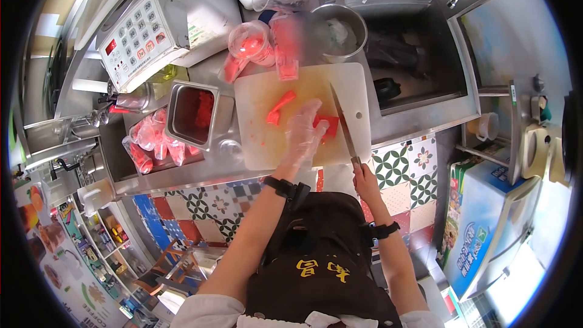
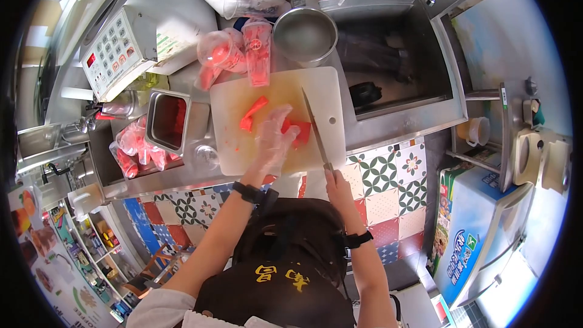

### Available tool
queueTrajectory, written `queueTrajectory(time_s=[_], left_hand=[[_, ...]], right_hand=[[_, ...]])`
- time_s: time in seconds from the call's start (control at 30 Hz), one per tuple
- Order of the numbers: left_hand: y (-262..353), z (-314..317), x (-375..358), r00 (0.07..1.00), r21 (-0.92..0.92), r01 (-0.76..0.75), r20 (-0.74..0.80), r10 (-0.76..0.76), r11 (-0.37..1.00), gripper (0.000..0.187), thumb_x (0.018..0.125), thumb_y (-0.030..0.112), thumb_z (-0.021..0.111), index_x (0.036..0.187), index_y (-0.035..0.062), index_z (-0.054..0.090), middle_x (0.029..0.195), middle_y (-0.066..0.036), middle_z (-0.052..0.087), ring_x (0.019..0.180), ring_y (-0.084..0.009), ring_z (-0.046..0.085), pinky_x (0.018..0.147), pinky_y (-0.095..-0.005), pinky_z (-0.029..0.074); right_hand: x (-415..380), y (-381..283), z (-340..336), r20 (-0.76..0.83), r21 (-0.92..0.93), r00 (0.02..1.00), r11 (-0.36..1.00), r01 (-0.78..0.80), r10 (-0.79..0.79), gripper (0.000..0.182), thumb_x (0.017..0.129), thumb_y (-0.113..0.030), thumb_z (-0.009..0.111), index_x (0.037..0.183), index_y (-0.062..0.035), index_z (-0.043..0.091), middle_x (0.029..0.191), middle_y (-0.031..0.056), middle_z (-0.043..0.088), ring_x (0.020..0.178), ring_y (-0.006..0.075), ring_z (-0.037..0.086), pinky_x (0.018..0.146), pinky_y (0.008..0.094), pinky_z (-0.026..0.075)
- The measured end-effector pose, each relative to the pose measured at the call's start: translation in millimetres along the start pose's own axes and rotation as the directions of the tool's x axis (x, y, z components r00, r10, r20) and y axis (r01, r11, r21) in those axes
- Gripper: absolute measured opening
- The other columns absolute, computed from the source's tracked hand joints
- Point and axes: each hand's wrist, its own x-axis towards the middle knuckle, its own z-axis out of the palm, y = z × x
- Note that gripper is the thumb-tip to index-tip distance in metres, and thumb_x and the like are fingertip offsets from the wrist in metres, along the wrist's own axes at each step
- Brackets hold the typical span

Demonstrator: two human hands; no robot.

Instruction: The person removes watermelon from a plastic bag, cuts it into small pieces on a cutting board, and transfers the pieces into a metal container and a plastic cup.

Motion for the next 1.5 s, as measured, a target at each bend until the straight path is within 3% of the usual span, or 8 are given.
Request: queueTrajectory(time_s=[0.27,0.4,0.47,0.77,0.97,1.07,1.23,1.5], left_hand=[[-28.7,2.6,-26.7,0.924,-0.258,0.361,0.229,-0.306,0.896,0.063,0.081,0.016,0.066,0.136,-0.0044,0.042,0.135,-0.018,0.049,0.122,-0.0259,0.051,0.1,-0.0358,0.043],[-14.1,1.1,-22.8,0.926,-0.287,0.36,0.222,-0.304,0.887,0.076,0.075,0.018,0.074,0.14,-0.0025,0.039,0.134,-0.017,0.048,0.122,-0.0288,0.049,0.101,-0.0364,0.042],[15.5,-0.8,-23.8,0.955,0.11,0.28,0.066,-0.288,0.954,0.084,0.072,0.018,0.078,0.142,-0.0017,0.036,0.133,-0.016,0.047,0.123,-0.0295,0.048,0.101,-0.0367,0.043],[38.9,4.4,-24.9,0.986,0.342,0.152,0.012,-0.166,0.927,0.077,0.071,0.024,0.077,0.139,0.0101,0.043,0.14,-0.012,0.042,0.127,-0.0288,0.042,0.103,-0.0377,0.038],[17.5,17.8,-5.2,0.954,0.398,-0.27,0.232,0.188,0.877,0.063,0.075,0.022,0.068,0.133,0.0067,0.049,0.126,-0.014,0.054,0.118,-0.0275,0.052,0.1,-0.0413,0.04],[44.5,-9.0,20.8,0.875,0.298,-0.057,0.474,-0.096,0.953,0.061,0.078,0.021,0.066,0.133,0.0024,0.048,0.124,-0.016,0.055,0.118,-0.031,0.051,0.102,-0.0397,0.039],[-23.4,-13.0,3.8,0.974,-0.198,-0.044,0.211,0.086,0.979,0.064,0.074,0.007,0.068,0.136,0.0088,0.049,0.12,-0.015,0.055,0.118,-0.0331,0.05,0.097,-0.0379,0.045],[11.6,-25.3,10.6,0.869,0.157,0.075,0.474,-0.142,0.985,0.057,0.066,-0.003,0.074,0.119,0.0083,0.056,0.118,-0.015,0.053,0.114,-0.0331,0.051,0.094,-0.0364,0.047]], right_hand=[[-12.9,38.0,34.9,-0.1,-0.122,0.985,0.985,0.125,-0.138,0.038,0.1,-0.037,0.046,0.09,-0.0011,0.052,0.059,0.014,0.057,0.054,0.028,0.059,0.053,0.0397,0.044],[-27.0,11.2,24.1,-0.04,-0.154,0.993,0.983,0.103,-0.111,0.038,0.099,-0.039,0.045,0.095,-0.0014,0.051,0.078,0.0308,0.06,0.08,0.0523,0.057,0.066,0.0568,0.043],[-29.8,-8.7,8.8,-0.064,-0.218,0.992,0.972,0.089,-0.105,0.037,0.099,-0.038,0.045,0.095,-0.0015,0.051,0.076,0.0297,0.06,0.077,0.0511,0.058,0.064,0.0561,0.043],[-6.9,-6.4,-19.8,-0.108,-0.256,0.981,0.958,0.13,-0.162,0.038,0.1,-0.038,0.045,0.095,-0.0007,0.05,0.068,0.0246,0.059,0.068,0.046,0.059,0.058,0.0499,0.043],[-9.0,-4.1,-13.0,-0.102,-0.206,0.984,0.971,0.12,-0.143,0.039,0.1,-0.038,0.045,0.093,-0.0001,0.052,0.067,0.0223,0.059,0.066,0.0421,0.06,0.059,0.0467,0.044],[-8.8,0.2,-11.6,-0.093,-0.203,0.987,0.973,0.112,-0.133,0.04,0.1,-0.038,0.045,0.093,0.0004,0.053,0.065,0.0208,0.059,0.063,0.0392,0.061,0.058,0.0447,0.044],[-9.2,10.6,-12.2,-0.086,-0.179,0.989,0.979,0.1,-0.117,0.041,0.1,-0.038,0.046,0.092,0.001,0.053,0.063,0.0181,0.059,0.06,0.0356,0.061,0.057,0.0426,0.045],[-9.0,19.7,-3.9,-0.055,-0.165,0.991,0.98,0.109,-0.119,0.04,0.099,-0.04,0.046,0.091,-0.0007,0.053,0.06,0.0139,0.059,0.058,0.0291,0.061,0.056,0.0404,0.045]])
